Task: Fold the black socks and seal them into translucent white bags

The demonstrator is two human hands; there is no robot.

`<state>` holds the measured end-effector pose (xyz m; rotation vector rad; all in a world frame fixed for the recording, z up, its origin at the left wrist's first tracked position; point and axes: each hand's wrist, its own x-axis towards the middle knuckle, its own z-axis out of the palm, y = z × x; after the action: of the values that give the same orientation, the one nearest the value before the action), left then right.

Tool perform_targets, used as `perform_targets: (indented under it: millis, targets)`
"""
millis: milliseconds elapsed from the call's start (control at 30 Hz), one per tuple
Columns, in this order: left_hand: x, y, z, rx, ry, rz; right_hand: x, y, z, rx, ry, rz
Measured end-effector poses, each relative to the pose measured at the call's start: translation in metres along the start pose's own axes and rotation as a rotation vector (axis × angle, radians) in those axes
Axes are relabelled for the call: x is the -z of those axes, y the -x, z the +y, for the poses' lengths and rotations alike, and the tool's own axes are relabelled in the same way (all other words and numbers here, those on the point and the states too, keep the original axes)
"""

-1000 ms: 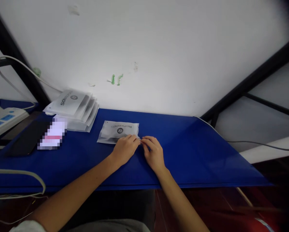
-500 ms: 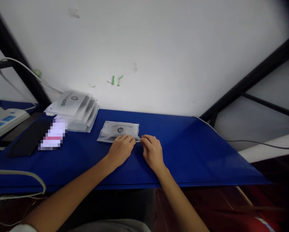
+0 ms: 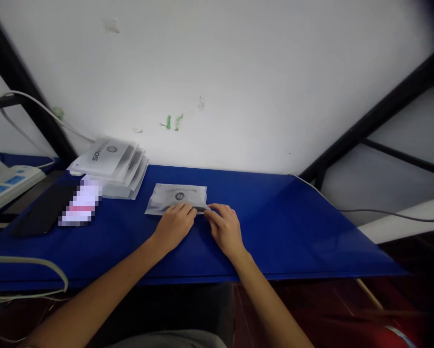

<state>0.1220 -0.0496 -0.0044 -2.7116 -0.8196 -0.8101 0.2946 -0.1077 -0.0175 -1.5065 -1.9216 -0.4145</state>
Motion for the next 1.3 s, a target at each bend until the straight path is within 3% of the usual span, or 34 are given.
perform_targets:
  millis: [200,800,1000,1300]
  targets:
    - [0.002,0.002,-0.001,-0.001,-0.030,-0.028,0.004,0.001,0.003,-0.005,0.048,-0.031]
    - [0.030,0.056,-0.046,0.191,-0.206,0.068,0.002,0.002,0.013,-0.103,0.133,0.006]
    - [0.028,0.068,-0.046,0.239,-0.064,0.016,0.000,0.003,0.013,-0.176,0.138,-0.030]
    - [0.023,0.075,-0.044,0.279,0.090,-0.008,-0.002,0.002,0.004,-0.238,-0.088,-0.047]
